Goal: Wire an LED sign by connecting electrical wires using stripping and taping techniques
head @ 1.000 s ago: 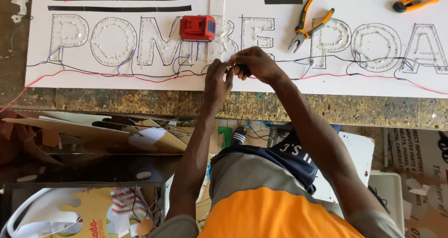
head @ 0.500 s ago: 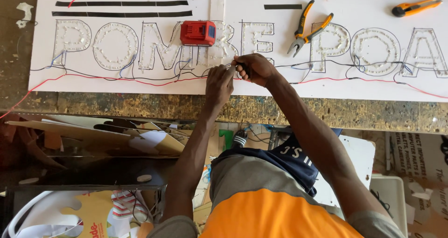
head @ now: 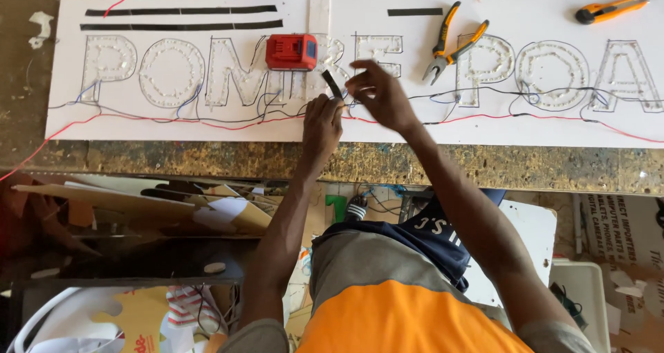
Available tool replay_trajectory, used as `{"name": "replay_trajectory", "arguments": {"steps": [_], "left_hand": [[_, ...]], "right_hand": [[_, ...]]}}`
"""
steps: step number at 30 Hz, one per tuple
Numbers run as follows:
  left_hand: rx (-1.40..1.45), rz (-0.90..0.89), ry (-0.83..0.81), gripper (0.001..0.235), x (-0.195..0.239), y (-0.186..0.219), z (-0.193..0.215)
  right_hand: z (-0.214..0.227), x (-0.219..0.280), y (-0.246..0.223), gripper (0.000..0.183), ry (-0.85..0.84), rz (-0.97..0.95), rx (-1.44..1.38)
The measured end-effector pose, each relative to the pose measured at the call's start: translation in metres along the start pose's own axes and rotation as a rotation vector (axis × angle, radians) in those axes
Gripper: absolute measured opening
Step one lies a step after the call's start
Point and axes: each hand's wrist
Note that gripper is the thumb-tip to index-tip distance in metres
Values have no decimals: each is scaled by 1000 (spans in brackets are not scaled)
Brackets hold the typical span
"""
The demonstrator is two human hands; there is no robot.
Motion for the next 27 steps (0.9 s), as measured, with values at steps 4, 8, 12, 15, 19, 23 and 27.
{"name": "replay_trajectory", "arguments": {"steps": [4,8,12,15,19,23,27], "left_hand": [[47,65,-50,7,-25,20,26],[93,199,-288,13,-45,24,40],[287,483,-745,11,-54,14,49],[415,550,-941,26,-61,5,45],[419,566,-947,31,-57,-17,26],[546,553,-844,31,-62,-25,21],[580,567,-808,31,-91,30,66]], "right_hand": [[-12,17,-10,66,-148,18,428],[-20,22,30,59,-153,170,664],[-26,25,35,38,-95,351,857],[-31,24,56,38,-30,404,885],[-32,19,73,27,34,479,905],[-32,19,70,41,176,708,910],[-31,23,56,14,291,870,838]]}}
Point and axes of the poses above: each hand's wrist, its own x-axis away from the middle knuckle, its own z-axis out of the back of the hand, y = z × x, and after that the axes turned 7 degrees about z, right-handed
